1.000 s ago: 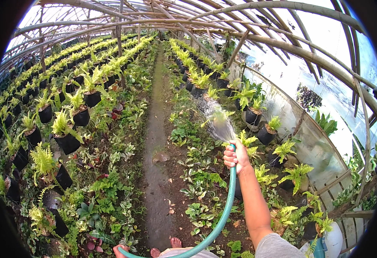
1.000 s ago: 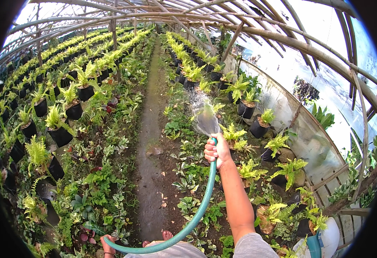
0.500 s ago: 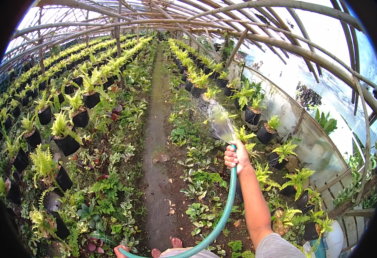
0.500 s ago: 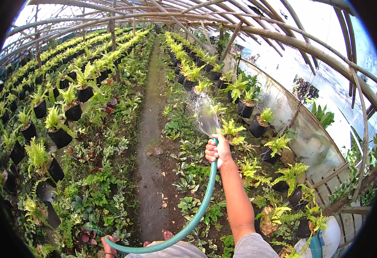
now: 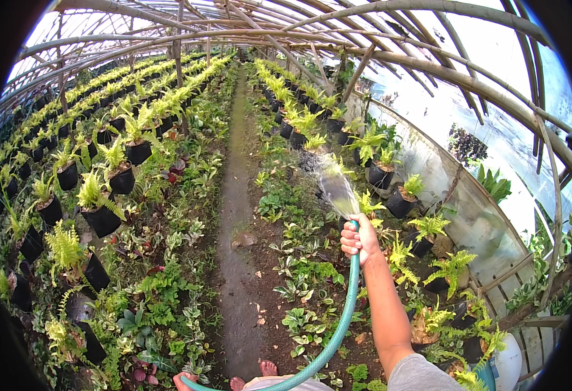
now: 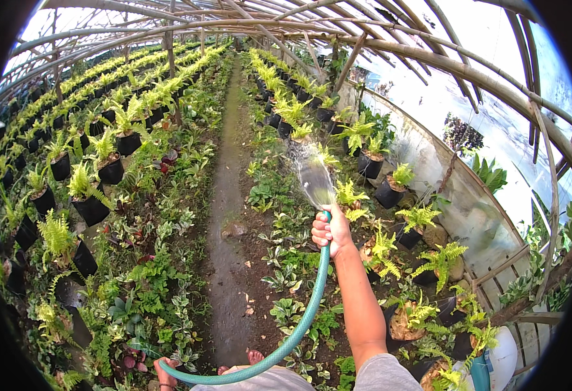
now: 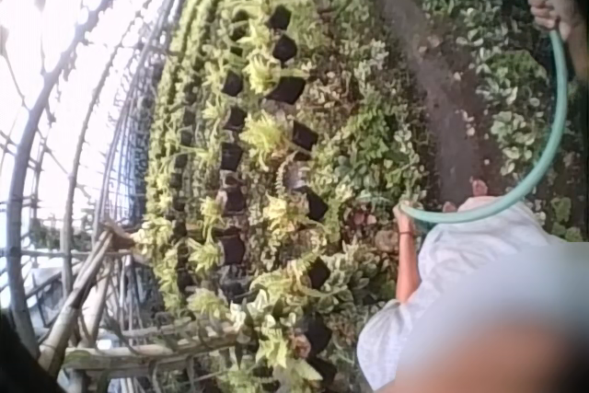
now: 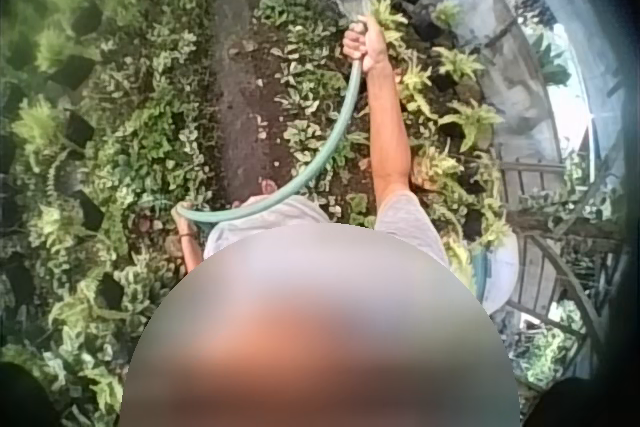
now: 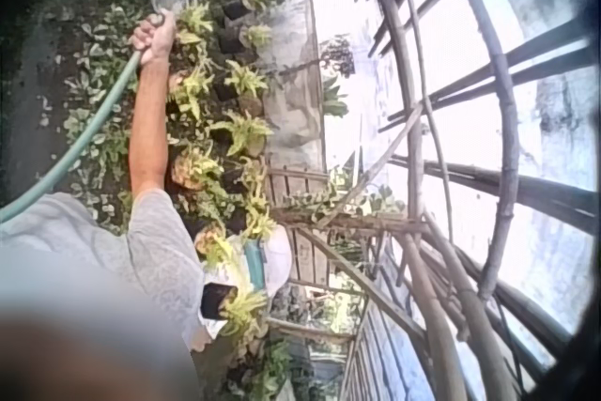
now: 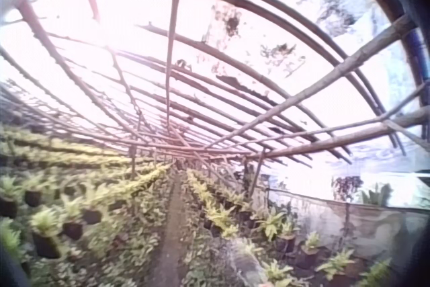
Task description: The person walks through a greenhouse and waters rows of potted ferns and other plants using a green hose. They move along the aisle, directing water onto the foliage and soil of multiple plants.
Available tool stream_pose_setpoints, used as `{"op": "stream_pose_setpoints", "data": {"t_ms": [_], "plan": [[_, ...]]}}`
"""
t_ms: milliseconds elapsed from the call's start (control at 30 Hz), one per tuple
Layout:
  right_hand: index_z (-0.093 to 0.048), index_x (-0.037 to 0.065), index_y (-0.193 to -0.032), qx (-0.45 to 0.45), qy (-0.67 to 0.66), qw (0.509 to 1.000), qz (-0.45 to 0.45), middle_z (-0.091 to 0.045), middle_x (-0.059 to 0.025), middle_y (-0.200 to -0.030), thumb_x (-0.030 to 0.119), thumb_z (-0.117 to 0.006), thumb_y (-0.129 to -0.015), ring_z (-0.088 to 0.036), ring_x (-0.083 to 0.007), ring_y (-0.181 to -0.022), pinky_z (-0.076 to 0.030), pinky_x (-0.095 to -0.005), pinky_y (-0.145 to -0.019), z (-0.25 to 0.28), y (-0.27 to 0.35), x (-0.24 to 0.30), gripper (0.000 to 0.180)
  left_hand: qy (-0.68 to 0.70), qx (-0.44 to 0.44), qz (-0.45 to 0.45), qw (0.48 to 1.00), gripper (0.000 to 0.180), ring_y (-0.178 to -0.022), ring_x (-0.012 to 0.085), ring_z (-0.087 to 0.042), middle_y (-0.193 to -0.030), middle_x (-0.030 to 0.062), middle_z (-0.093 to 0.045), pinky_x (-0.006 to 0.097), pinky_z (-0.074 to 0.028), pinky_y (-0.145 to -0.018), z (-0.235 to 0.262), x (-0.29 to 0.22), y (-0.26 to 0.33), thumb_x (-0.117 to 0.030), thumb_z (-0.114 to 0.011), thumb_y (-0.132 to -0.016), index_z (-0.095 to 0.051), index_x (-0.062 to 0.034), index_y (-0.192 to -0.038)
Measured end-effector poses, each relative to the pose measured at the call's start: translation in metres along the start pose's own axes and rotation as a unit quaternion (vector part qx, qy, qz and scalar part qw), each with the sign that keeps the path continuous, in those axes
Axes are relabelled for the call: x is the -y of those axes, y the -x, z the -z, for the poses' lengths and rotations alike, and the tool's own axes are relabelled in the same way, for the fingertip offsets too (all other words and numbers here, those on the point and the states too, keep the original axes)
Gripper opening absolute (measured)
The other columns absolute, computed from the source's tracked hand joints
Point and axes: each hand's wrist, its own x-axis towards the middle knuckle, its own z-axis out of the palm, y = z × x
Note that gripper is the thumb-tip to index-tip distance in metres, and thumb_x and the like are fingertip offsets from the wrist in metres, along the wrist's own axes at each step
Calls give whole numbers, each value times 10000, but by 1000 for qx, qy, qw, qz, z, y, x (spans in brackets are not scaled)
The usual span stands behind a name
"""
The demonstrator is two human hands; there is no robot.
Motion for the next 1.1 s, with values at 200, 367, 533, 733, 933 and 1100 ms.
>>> {"op": "stream_pose_setpoints", "data": {"t_ms": [200,367,533,733,933,1100], "plan": [[-357,150,-600,12,2,1000,-7,-271,67,-439,313,-446,-890,-262,-56,-294,-259,-235,-267,-1,0,0,345,-69,3,-31,997,290,-404,56,-315,-487,-47,-328,238,-188,-397,-1,-2,5,62,-449,-770,-378,-102,-541],[-355,153,-597,9,11,1000,-5,-273,70,-437,311,-443,-894,-255,-57,-291,-256,-233,-268,-4,3,0,348,-42,-11,-30,999,289,-400,67,-305,-490,-49,-314,252,-185,-399,-4,-5,7,59,-442,-770,-377,-101,-538],[-355,153,-598,10,12,1000,-2,-274,70,-435,305,-440,-897,-254,-57,-291,-255,-233,-268,-4,6,0,346,-50,-16,-11,999,275,-395,77,-299,-493,-52,-297,262,-186,-402,-7,-10,11,40,-447,-769,-388,-102,-542],[-358,151,-602,20,-4,1000,-9,-273,70,-434,310,-435,-899,-257,-56,-290,-261,-232,-266,0,8,1,346,-36,1,-44,998,274,-416,73,-378,-476,-29,-354,263,-210,-401,-3,-1,5,61,-466,-763,-391,-85,-544],[-359,149,-604,17,-2,1000,-7,-273,69,-435,323,-432,-901,-259,-56,-291,-267,-232,-266,2,11,1,352,-92,7,-43,995,241,-438,93,-425,-483,-11,-403,266,-281,-414,-8,-15,15,43,-507,-751,-414,-67,-558],[-360,148,-610,18,4,1000,-12,-274,69,-437,334,-424,-902,-257,-55,-296,-267,-235,-270,3,12,2,352,-51,40,-78,995,225,-523,80,-336,-596,-53,-383,270,-283,-466,-34,-46,54,-73,-478,-841,-441,-108,-621]]}}
